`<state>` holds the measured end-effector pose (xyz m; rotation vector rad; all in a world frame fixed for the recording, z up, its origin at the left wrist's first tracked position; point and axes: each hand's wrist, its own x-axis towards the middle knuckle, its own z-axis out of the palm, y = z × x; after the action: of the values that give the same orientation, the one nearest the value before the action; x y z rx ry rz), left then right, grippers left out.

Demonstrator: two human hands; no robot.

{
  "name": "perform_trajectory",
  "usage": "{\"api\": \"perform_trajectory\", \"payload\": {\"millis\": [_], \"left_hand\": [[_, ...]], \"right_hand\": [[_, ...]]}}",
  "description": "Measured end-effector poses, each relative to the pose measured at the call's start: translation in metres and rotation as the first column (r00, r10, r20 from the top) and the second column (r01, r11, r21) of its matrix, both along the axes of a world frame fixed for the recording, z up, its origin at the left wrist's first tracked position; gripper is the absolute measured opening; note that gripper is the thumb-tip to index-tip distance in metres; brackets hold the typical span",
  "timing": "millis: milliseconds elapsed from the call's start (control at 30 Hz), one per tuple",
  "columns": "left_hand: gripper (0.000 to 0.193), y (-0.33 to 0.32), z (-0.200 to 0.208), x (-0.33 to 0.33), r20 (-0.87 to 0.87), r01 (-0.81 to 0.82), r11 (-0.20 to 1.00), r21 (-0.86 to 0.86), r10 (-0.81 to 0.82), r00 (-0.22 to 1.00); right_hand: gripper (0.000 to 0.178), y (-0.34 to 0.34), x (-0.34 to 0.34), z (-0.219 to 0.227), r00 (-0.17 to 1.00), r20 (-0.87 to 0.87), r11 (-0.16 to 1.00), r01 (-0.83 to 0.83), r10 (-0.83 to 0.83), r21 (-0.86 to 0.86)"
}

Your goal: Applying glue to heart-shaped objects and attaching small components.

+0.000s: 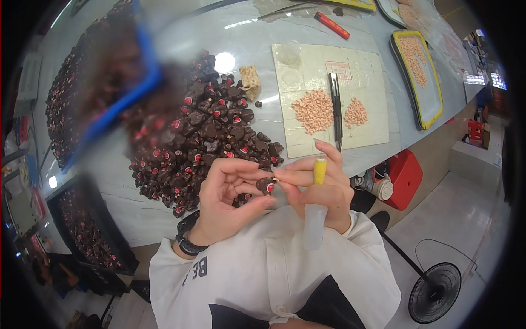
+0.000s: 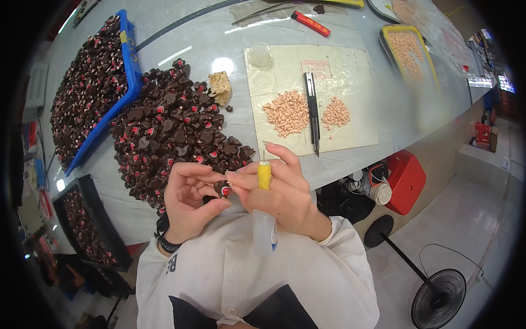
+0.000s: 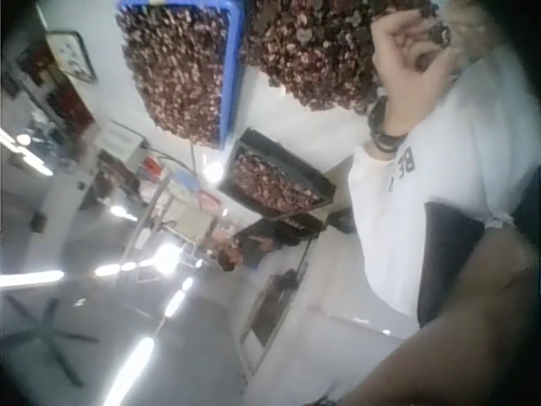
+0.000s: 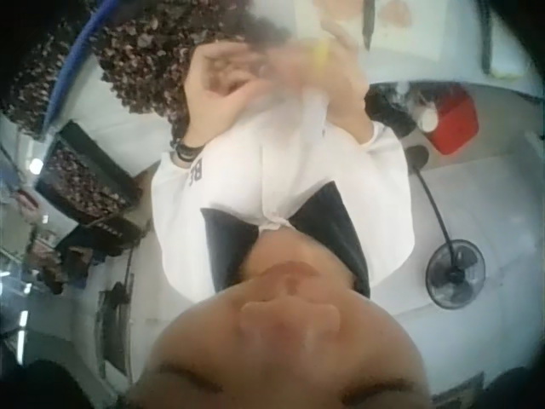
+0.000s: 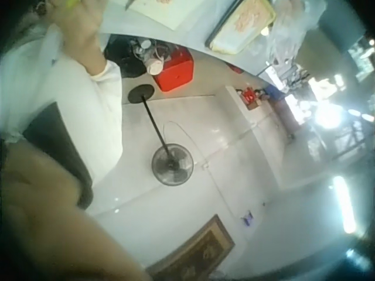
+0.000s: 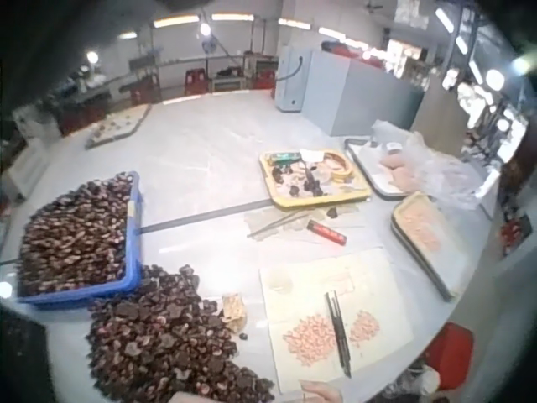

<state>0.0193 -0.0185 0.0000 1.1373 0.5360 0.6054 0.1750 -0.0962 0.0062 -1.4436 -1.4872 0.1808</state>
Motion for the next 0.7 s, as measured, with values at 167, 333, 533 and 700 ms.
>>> {"api": "perform_trajectory", "payload": {"millis": [167,333,533,700], "left_hand": [[0.059,-0.002,0.003,-0.001,-0.069,0.028,0.995,0.096,-0.021,0.997],[0.066,-0.01,0.002,0.002,-0.094,0.026,0.987,0.158,-0.011,0.995],[0.062,-0.022,0.005,0.003,-0.191,0.064,0.951,0.302,-0.005,0.982],[0.045,-0.027,0.002,-0.005,-0.252,0.183,0.875,0.449,-0.072,0.965]], "right_hand": [[0.022,-0.003,0.0,0.0,0.999,0.049,1.0,-0.014,0.013,0.024],[0.013,-0.013,0.0,-0.002,0.994,0.099,0.998,-0.044,0.04,0.041],[0.014,-0.034,-0.009,-0.004,0.999,0.029,0.997,-0.023,0.021,0.068],[0.019,-0.062,-0.003,-0.021,0.99,-0.021,0.987,0.144,-0.143,0.077]]}}
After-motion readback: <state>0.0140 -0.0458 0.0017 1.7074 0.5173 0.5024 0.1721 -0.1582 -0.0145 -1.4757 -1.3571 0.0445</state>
